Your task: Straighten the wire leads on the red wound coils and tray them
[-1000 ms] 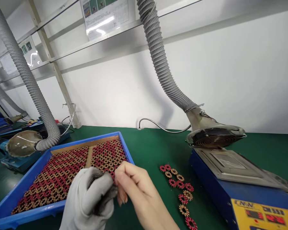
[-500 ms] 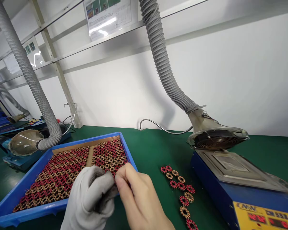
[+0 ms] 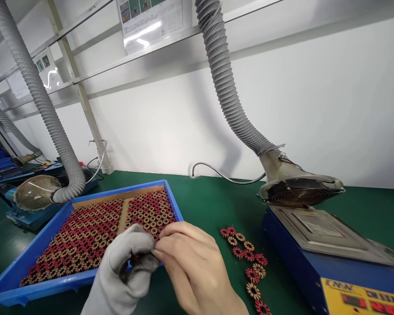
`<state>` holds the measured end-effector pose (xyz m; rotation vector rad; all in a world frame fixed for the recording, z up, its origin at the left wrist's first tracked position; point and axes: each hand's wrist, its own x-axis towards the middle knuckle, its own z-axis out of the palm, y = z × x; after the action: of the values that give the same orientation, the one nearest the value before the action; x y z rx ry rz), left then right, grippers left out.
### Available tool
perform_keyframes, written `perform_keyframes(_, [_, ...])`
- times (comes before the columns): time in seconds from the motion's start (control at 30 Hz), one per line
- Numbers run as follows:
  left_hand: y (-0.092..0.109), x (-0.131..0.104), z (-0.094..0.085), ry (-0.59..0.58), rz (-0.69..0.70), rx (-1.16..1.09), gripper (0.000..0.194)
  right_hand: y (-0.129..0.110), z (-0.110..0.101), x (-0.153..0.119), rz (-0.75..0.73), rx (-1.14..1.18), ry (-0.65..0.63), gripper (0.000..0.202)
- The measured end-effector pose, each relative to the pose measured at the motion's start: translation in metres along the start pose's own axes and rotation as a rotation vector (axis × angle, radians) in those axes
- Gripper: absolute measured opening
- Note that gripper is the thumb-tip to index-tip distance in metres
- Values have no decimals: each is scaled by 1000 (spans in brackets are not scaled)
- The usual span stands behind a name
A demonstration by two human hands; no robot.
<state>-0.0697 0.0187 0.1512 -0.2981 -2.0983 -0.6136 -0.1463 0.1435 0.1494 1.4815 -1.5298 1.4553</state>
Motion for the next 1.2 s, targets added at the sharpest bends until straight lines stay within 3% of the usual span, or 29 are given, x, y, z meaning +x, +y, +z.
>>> perform_keyframes(0.07, [2, 1, -1, -13, 70, 188, 19, -2, 2, -2, 175, 18, -50, 20])
perform_keyframes(0.13, [3, 2, -2, 8, 139, 328, 20, -3, 3, -5, 460, 273, -113, 31])
perform_keyframes(0.2, [2, 1, -1, 41, 126, 316, 21, -3, 4, -7, 611, 550, -98, 38])
perform_keyframes(0.27, [-1, 0, -1, 46, 27, 188, 22, -1, 3, -8, 525, 554, 13, 35])
perform_keyframes(0.33, [-3, -1, 0, 32, -70, 20, 24, 1, 2, -7, 328, 359, 98, 20])
perform_keyframes(0.43, [-5, -2, 1, 33, -109, -141, 26, 3, 0, -4, 86, 227, 70, 31])
perform_keyframes(0.57, [-5, -2, 0, 37, -103, -137, 29, 4, 1, 1, -19, 148, 37, 31])
perform_keyframes(0.7, [-1, 0, -3, -9, 2, 16, 25, 1, 2, 0, -62, -3, -4, 19])
perform_keyframes(0.77, [1, 1, -5, -13, 66, 183, 22, -1, 3, -3, 124, 35, -46, 17])
perform_keyframes(0.87, [2, 1, -7, 35, 134, 349, 22, -1, 5, -7, 583, 471, -151, 34])
perform_keyframes(0.93, [1, 1, -7, 45, 94, 303, 22, 0, 5, -9, 667, 716, -123, 40])
perform_keyframes(0.97, [-1, 0, -7, 45, 55, 243, 23, 1, 4, -9, 613, 719, -71, 40])
perform_keyframes(1.07, [-6, 0, -7, 33, -42, 26, 24, 2, 3, -7, 326, 386, 53, 16])
perform_keyframes(1.2, [-7, 1, -4, 42, -77, -145, 25, 4, 5, -2, 69, 200, 39, 33])
